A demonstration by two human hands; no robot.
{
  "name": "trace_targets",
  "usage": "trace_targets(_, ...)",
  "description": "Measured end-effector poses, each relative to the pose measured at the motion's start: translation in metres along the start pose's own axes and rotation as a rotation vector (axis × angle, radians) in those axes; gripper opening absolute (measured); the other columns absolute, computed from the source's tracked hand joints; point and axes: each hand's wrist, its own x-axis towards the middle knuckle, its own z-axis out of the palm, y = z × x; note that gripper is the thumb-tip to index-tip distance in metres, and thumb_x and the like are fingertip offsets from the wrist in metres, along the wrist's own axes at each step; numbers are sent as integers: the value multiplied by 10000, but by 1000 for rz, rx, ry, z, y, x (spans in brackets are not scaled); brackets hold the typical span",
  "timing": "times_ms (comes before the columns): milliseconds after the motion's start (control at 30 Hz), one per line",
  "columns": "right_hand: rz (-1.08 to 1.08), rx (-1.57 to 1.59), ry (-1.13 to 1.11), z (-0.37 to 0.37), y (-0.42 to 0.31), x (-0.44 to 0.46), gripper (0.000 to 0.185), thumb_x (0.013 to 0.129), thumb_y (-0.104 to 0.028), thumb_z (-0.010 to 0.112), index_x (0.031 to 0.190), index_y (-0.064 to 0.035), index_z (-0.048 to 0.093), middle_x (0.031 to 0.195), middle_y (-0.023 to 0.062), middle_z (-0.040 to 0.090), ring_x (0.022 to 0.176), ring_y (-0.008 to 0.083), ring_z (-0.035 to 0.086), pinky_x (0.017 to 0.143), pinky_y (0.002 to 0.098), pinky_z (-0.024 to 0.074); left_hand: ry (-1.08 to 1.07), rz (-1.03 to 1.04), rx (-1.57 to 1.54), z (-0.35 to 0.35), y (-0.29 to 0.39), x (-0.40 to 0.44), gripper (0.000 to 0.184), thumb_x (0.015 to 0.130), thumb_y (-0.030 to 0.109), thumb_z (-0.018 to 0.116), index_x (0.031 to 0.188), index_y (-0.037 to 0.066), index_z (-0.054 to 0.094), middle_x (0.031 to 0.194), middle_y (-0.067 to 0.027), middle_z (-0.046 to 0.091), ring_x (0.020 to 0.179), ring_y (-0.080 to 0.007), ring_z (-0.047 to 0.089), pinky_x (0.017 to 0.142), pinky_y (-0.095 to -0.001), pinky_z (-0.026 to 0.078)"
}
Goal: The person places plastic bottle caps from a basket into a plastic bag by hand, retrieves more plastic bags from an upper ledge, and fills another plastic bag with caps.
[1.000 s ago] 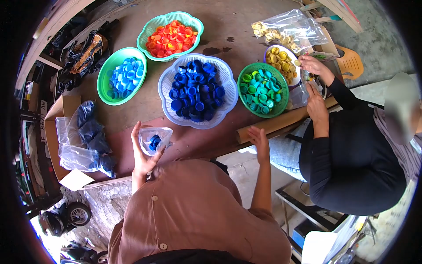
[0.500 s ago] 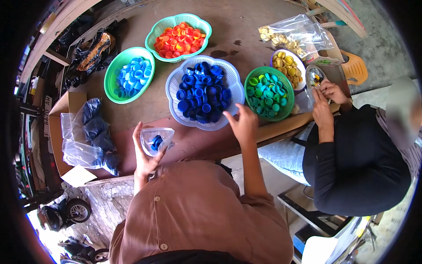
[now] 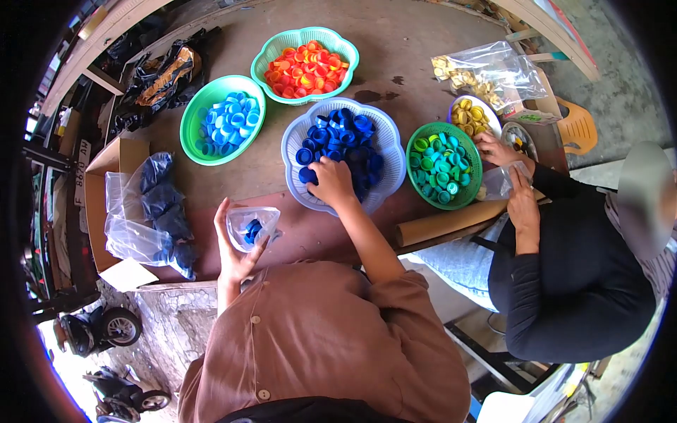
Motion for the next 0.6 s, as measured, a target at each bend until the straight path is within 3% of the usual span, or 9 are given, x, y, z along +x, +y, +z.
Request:
trace_targets(100,112,146,230,-15,10,2,183,700,-243,649,715,-61,646,659,121,577,599,313,573,573,407,452,4,-53,-55,0,1,0,898,601,52,721,1336,50,205,1114,-149,431,1010,-249,475,883,-369,406)
trace_targets(233,369,126,400,-39,28,-9,200,737,-233,640,760,-33,644,701,122,588,658,316,580,612,398,460,-11,-42,-38,2,0,1,897,609,55,725,1336,49,199,1119,-160,435,998,-258,491,867,-367,419)
trace_targets(300,416,39,509,-51,26,-15,411,725,-261,673,1055,-43,562,822,152,575,752,310,579,661,397,456,-15,-18,-20,4,-1,2,896,617,60,728,1336,49,195,1117,-171,443,984,-266,507,851,-366,430)
trace_targets(367,411,126,434,-55,17,-17,487,701,-231,695,1129,-76,519,864,159,554,781,308,574,673,399,455,-23,-6,-30,6,-1,2,890,622,56,727,1335,44,194,1117,-170,442,984,-263,507,849,-363,431)
trace_targets(433,219,250,303,-38,16,-17,391,656,-124,717,1028,-99,597,819,91,526,714,261,530,646,350,447,-28,-5,-28,6,-1,2,889,622,52,725,1334,42,194,1118,-170,441,984,-262,507,850,-362,431)
trace_targets(567,-74,111,-97,-13,12,-12,320,633,20,596,913,-118,665,822,84,508,783,266,528,698,370,436,-31,-3,-36,5,-1,2,885,619,44,720,1333,39,197,1118,-171,440,981,-259,507,850,-360,430)
trace_targets(600,-60,45,-158,-12,6,-11,352,622,24,571,913,-143,678,831,84,501,825,254,517,718,378,421,-30,-4,-33,4,0,1,885,619,44,720,1333,39,197,1118,-171,440,981,-259,507,850,-360,430)
